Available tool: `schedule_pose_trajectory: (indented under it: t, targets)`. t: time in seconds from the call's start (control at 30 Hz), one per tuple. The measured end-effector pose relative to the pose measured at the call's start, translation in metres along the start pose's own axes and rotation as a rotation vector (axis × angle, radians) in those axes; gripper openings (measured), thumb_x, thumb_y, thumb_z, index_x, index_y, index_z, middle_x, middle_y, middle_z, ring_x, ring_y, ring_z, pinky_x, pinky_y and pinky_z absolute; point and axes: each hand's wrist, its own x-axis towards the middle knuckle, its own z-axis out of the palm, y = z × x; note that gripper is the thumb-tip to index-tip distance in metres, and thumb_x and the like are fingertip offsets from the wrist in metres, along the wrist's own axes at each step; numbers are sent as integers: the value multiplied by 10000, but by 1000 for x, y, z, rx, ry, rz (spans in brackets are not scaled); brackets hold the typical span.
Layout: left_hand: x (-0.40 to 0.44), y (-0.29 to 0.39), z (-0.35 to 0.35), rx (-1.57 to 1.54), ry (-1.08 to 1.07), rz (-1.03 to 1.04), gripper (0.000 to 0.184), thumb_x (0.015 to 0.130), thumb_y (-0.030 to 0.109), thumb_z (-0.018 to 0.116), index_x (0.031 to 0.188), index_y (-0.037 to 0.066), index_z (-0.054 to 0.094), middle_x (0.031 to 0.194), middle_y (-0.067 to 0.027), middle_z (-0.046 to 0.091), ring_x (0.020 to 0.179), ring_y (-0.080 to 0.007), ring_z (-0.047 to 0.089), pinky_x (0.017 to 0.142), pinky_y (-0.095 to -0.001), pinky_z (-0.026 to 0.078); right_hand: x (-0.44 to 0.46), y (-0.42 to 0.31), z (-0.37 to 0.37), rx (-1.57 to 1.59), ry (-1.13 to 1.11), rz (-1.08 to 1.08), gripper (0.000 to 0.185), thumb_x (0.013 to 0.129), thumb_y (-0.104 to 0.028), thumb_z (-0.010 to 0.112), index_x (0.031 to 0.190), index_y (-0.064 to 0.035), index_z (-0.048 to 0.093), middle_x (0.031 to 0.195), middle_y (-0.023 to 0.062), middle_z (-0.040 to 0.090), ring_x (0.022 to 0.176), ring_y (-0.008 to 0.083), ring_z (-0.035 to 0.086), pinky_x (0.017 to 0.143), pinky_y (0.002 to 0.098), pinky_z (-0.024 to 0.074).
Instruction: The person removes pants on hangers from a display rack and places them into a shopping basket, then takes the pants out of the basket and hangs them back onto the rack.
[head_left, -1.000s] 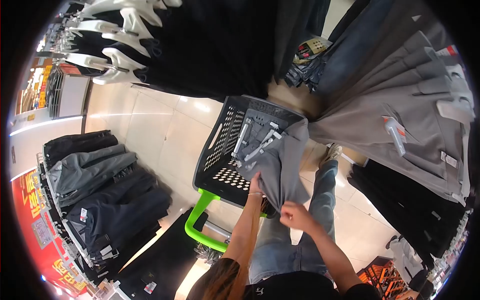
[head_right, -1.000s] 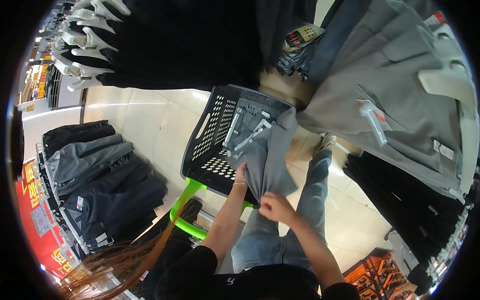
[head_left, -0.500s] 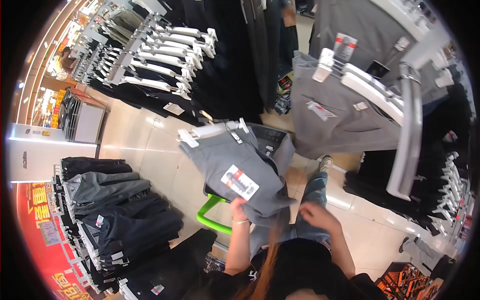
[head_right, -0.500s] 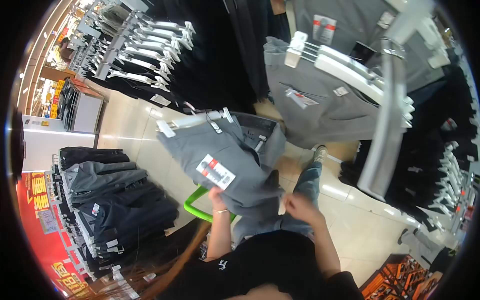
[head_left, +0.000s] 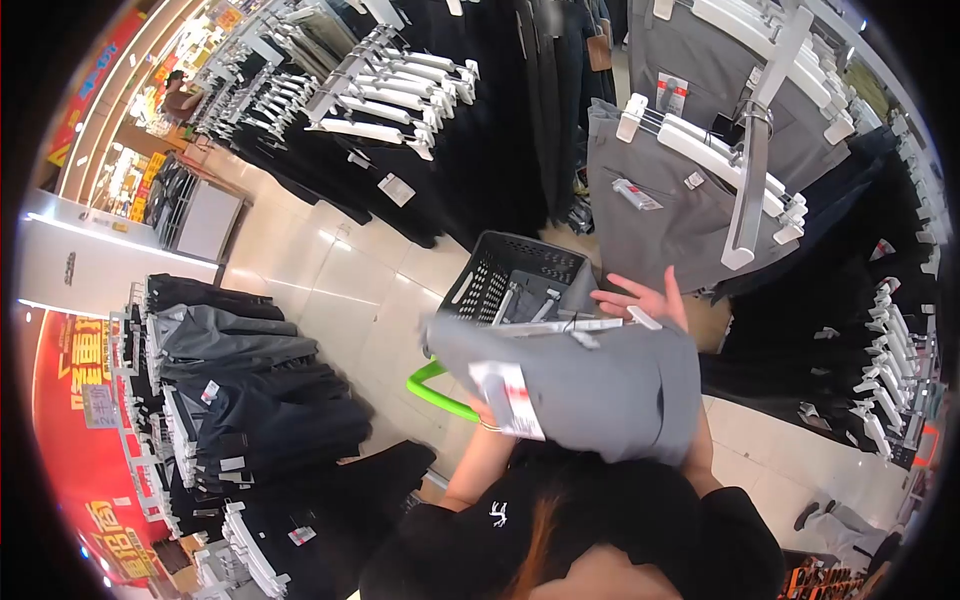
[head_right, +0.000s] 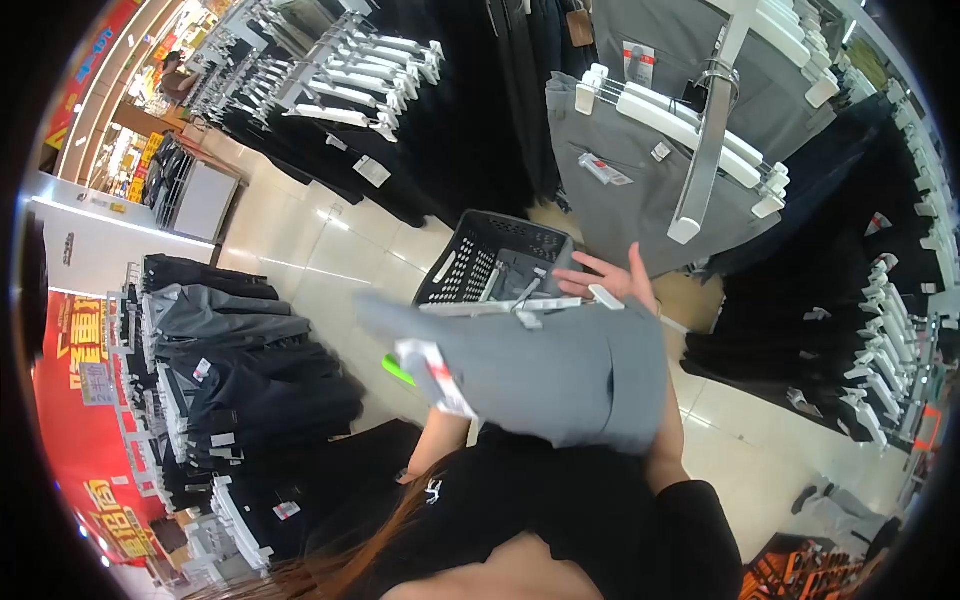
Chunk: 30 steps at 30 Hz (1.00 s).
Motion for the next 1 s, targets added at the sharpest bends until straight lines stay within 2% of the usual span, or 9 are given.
schedule_pose_trajectory:
  t: [0.07, 0.1, 0.13, 0.23, 0.4, 0.53, 0.67, 0.8, 1.0]
  targets:
    - [-8, 1, 5, 31, -23, 7, 606, 612, 166, 523, 1150, -81, 393, 1036, -243, 519, 935, -330, 544, 792, -397, 456, -5, 11, 11, 19, -169, -28, 837, 824, -615, 278, 1302, 61, 154, 1293, 300, 277, 1126, 329, 429, 921, 423, 373]
    - [-11, 3, 7, 51, -39, 14, 603, 618, 182, 518, 1145, -83, 394, 1032, -245, 519, 929, -329, 546, 787, -395, 457, -13, 18, 24, 32, -83, -128, 675, 838, -392, 414, 1301, 41, 182, 1295, 285, 284, 1095, 298, 462, 923, 435, 374]
    - [-11, 7, 9, 83, -53, 6, 600, 624, 197, 512, 1140, -86, 396, 1029, -247, 519, 924, -329, 547, 782, -394, 459, -20, 18, 32, 33, -84, -137, 675, 838, -392, 414, 1301, 41, 182, 1295, 285, 284, 1095, 298, 462, 923, 435, 374]
    - [-16, 19, 13, 194, -114, 2, 596, 642, 244, 496, 1126, -92, 400, 1018, -252, 520, 906, -329, 553, 767, -389, 464, -39, 13, 52, 8, -37, -459, 767, 512, -25, 466, 1261, -39, 303, 1231, 224, 381, 1042, 245, 496, 918, 463, 383]
    - [-15, 41, 21, 458, -235, -8, 607, 672, 321, 469, 1102, -103, 407, 1001, -261, 520, 878, -329, 561, 742, -382, 473, -78, -2, 55, 62, -399, -775, 692, 474, 98, 419, 1146, -58, 371, 1074, 133, 431, 986, 210, 479, 948, 465, 362]
    - [-3, 52, 28, 676, -284, -16, 629, 696, 383, 447, 1082, -112, 413, 987, -268, 520, 855, -328, 568, 722, -376, 480, -113, -9, 67, 54, -580, -940, 596, 455, 162, 405, 978, -124, 403, 931, 37, 383, 791, 124, 454, 953, 415, 318]
    - [13, 51, 40, 870, -272, -40, 661, 720, 445, 426, 1063, -121, 419, 974, -275, 521, 832, -328, 574, 702, -370, 486, -136, -11, 76, -57, -665, -1078, 609, 446, 165, 384, 990, -109, 409, 926, 54, 371, 822, 150, 441, 1009, 464, 258]
    - [25, 39, 55, 767, 45, -143, 551, 779, 360, 400, 1028, -131, 408, 863, -248, 535, 787, -315, 577, 663, -377, 491, -145, -6, 72, -231, -332, -1180, 646, 457, 139, 406, 1068, -74, 401, 1262, 216, 310, 1192, 310, 332, 1019, 569, 146]
    - [42, 19, 69, 737, 15, -63, 486, 795, 339, 395, 992, -104, 426, 924, -227, 505, 806, -311, 569, 671, -402, 495, -137, -10, 95, -165, 70, -1106, 662, 499, -37, 522, 1147, -40, 384, 1180, 243, 427, 1131, 346, 418, 969, 542, 285]
